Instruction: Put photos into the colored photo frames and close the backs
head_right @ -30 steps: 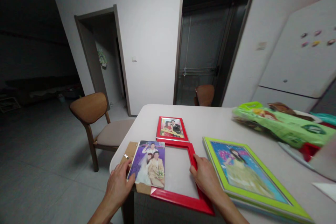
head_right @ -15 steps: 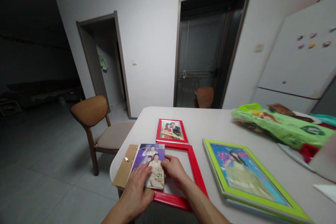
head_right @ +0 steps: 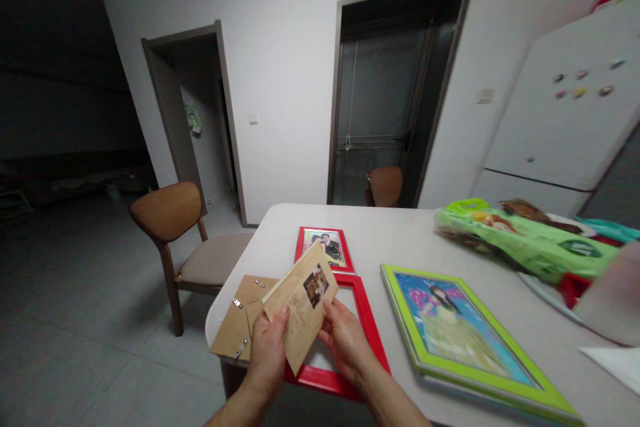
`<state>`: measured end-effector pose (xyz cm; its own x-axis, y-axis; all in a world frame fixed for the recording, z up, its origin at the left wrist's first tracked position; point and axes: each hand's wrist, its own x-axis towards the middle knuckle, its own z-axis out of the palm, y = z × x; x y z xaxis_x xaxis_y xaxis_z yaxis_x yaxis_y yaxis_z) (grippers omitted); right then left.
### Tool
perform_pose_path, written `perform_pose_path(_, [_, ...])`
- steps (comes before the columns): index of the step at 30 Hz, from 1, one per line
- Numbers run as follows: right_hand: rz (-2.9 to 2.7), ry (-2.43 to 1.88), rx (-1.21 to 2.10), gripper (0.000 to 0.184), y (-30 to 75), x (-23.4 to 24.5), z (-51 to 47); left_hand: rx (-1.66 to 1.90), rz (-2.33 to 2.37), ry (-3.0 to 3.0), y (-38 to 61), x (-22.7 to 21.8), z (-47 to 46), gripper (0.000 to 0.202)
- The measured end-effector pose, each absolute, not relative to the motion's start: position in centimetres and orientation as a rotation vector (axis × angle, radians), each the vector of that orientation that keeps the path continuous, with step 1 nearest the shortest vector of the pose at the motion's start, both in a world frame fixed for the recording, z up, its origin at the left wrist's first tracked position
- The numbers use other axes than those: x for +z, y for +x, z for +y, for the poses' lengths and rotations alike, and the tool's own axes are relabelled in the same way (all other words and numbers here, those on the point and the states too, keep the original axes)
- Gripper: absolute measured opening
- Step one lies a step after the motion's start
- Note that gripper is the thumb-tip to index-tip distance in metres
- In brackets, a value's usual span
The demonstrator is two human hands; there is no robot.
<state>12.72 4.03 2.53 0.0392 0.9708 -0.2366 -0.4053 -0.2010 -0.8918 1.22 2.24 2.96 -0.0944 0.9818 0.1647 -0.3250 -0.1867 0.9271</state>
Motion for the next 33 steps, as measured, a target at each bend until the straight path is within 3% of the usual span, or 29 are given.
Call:
perform_pose_path(5, [-0.704, -1.140, 1.330, 0.046, 16.6, 2.3, 4.3, 1.472, 0.871, 0.937, 1.0, 1.9, 3.1, 0.053])
perform_pose_path(14, [-1.062, -1.613, 1.053, 0.049, 18.8, 0.9, 6.6, 0.832, 1.306, 1.923, -0.2, 1.4, 1.6, 0.052])
perform_pose_path(20, [-1.501, -1.857, 0.548, 0.039, 18.8, 0.4, 7.6, 0.643, 1.343, 2.104, -0.3, 1.2, 1.4, 0.057])
perform_pose_path(27, [-1.807, -2.200, 0.086, 0.037, 19.0, 0.9, 7.0, 0.674, 1.327, 2.187, -1.3, 1.8, 1.0, 0.057])
perform_pose_path(33, [-1.956, -1.918, 0.085, 0.036, 16.0, 2.1, 5.7, 0.417, 1.552, 2.187, -8.5, 2.9, 1.3, 0.076])
